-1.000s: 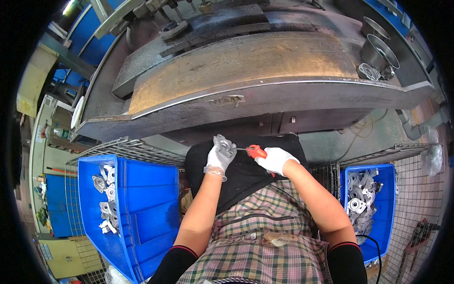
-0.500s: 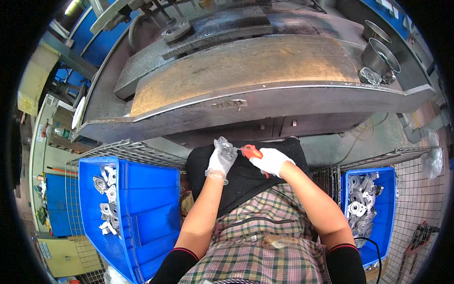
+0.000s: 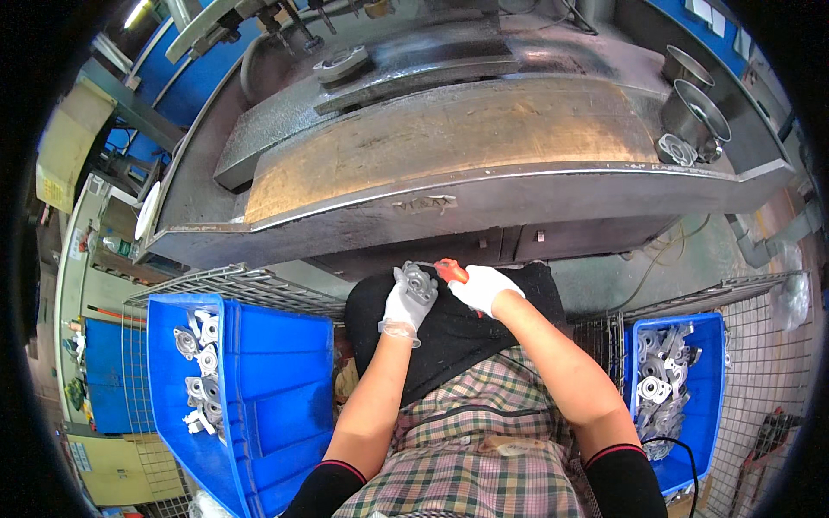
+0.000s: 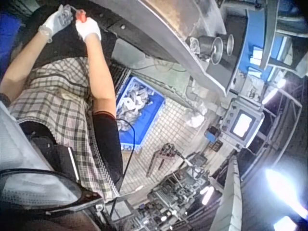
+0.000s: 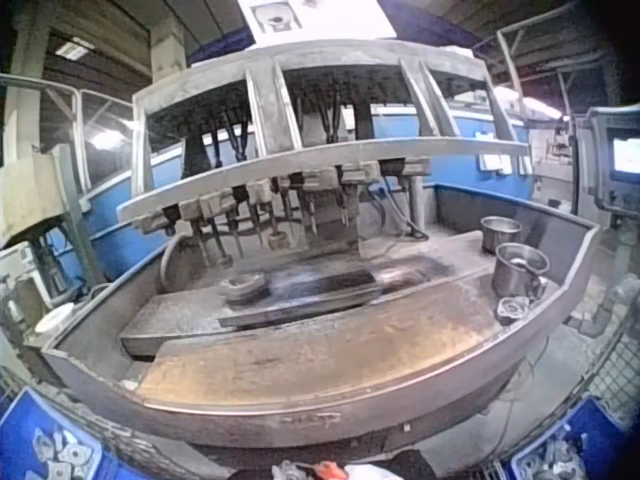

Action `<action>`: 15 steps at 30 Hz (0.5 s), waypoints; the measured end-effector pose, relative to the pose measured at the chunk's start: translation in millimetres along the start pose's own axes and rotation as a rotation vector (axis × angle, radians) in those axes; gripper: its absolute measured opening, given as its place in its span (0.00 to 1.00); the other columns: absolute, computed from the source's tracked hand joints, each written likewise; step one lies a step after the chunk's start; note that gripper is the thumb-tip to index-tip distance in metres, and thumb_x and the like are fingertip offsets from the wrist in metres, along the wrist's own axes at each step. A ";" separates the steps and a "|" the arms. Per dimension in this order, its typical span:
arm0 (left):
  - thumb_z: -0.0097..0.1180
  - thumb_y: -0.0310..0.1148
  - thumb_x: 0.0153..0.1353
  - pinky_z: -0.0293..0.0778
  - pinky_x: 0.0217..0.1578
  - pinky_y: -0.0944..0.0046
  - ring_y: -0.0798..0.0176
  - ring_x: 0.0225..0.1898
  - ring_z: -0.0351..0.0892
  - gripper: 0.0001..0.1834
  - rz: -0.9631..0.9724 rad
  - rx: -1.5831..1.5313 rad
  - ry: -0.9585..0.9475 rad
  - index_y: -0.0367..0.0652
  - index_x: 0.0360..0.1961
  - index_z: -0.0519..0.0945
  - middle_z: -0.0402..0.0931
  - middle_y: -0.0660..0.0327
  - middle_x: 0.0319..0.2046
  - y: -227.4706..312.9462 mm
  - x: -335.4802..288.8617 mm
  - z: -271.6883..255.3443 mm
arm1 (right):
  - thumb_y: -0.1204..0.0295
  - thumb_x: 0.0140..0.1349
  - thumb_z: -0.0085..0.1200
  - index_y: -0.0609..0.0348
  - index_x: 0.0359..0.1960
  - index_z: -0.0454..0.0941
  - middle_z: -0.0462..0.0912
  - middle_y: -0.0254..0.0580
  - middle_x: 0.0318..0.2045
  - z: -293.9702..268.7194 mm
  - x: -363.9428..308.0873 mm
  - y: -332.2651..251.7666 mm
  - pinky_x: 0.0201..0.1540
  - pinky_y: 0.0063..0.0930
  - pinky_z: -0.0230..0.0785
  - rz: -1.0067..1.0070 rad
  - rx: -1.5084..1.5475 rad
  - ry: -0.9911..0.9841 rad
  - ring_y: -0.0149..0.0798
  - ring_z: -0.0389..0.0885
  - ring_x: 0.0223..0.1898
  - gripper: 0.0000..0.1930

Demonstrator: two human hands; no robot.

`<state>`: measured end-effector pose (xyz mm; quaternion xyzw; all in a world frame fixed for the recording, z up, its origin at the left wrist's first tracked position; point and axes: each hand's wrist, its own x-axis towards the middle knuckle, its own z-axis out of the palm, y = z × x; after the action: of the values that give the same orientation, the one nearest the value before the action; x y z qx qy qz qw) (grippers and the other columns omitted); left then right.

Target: Manually clean and process metal components using a hand tool and then placing them into a larger fabrication machine for drilling or surfacing.

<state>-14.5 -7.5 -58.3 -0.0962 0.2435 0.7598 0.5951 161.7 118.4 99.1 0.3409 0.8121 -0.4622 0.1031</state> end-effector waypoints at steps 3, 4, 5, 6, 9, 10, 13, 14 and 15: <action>0.37 0.58 0.69 0.58 0.58 0.50 0.51 0.55 0.65 0.22 0.011 0.026 -0.018 0.65 0.56 0.72 0.70 0.62 0.56 -2.8 1.0 2.8 | 0.50 0.62 0.48 0.63 0.33 0.76 0.82 0.48 0.22 3.5 6.8 6.7 0.36 0.39 0.73 -0.005 -0.019 0.010 0.47 0.83 0.27 0.23; 0.37 0.58 0.69 0.58 0.58 0.50 0.51 0.55 0.65 0.22 0.008 0.026 -0.019 0.65 0.56 0.72 0.70 0.62 0.56 -4.3 0.5 6.7 | 0.50 0.62 0.48 0.63 0.33 0.76 0.82 0.48 0.23 5.5 10.1 10.8 0.36 0.38 0.73 -0.025 -0.047 0.029 0.47 0.83 0.27 0.23; 0.37 0.58 0.69 0.60 0.57 0.50 0.51 0.54 0.65 0.22 0.017 0.044 0.050 0.65 0.56 0.73 0.70 0.61 0.55 -5.6 -0.5 13.3 | 0.50 0.62 0.48 0.63 0.33 0.77 0.82 0.47 0.23 4.8 9.5 9.4 0.36 0.38 0.73 -0.044 -0.075 0.048 0.47 0.83 0.27 0.23; 0.37 0.58 0.69 0.61 0.56 0.50 0.51 0.54 0.66 0.22 0.027 0.062 0.119 0.64 0.55 0.73 0.71 0.61 0.54 -6.4 -2.5 19.4 | 0.50 0.62 0.48 0.63 0.33 0.77 0.82 0.47 0.23 3.6 8.5 8.4 0.36 0.38 0.73 -0.042 -0.074 0.048 0.47 0.83 0.27 0.23; 0.38 0.59 0.68 0.65 0.51 0.50 0.50 0.50 0.69 0.21 0.054 0.088 0.129 0.64 0.53 0.74 0.73 0.62 0.51 -5.8 -10.1 29.3 | 0.50 0.62 0.48 0.62 0.33 0.77 0.82 0.48 0.24 0.1 3.5 2.9 0.37 0.38 0.73 0.004 -0.041 -0.001 0.46 0.83 0.29 0.23; 0.38 0.59 0.68 0.65 0.51 0.50 0.50 0.50 0.69 0.21 0.055 0.086 0.130 0.64 0.53 0.74 0.73 0.62 0.51 -5.9 -11.6 31.6 | 0.50 0.62 0.48 0.62 0.33 0.77 0.82 0.48 0.24 -0.4 2.6 3.4 0.38 0.38 0.73 0.022 -0.015 -0.009 0.46 0.83 0.29 0.23; 0.40 0.60 0.67 0.68 0.46 0.51 0.49 0.46 0.71 0.21 0.038 0.048 0.169 0.64 0.52 0.75 0.74 0.62 0.47 -7.2 -12.3 37.5 | 0.50 0.62 0.49 0.62 0.33 0.77 0.83 0.47 0.24 -0.6 5.1 13.2 0.38 0.38 0.73 0.035 -0.010 0.007 0.46 0.83 0.29 0.23; 0.41 0.61 0.67 0.68 0.46 0.50 0.48 0.46 0.71 0.22 0.038 0.036 0.146 0.64 0.52 0.75 0.75 0.61 0.47 -6.8 -11.9 34.8 | 0.50 0.62 0.49 0.62 0.33 0.78 0.82 0.47 0.24 -0.4 5.7 13.9 0.37 0.38 0.73 0.027 -0.031 0.027 0.46 0.83 0.29 0.23; 0.42 0.61 0.66 0.69 0.46 0.50 0.47 0.46 0.71 0.22 0.038 0.024 0.123 0.64 0.52 0.75 0.75 0.60 0.46 -6.5 -11.2 32.4 | 0.50 0.62 0.49 0.62 0.33 0.78 0.82 0.47 0.24 -0.5 6.0 14.8 0.37 0.38 0.73 0.026 -0.032 0.026 0.46 0.83 0.29 0.23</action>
<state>-0.7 -0.3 -27.2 -0.1308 0.2904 0.7606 0.5657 166.9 126.6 86.5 0.3556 0.8163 -0.4432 0.1040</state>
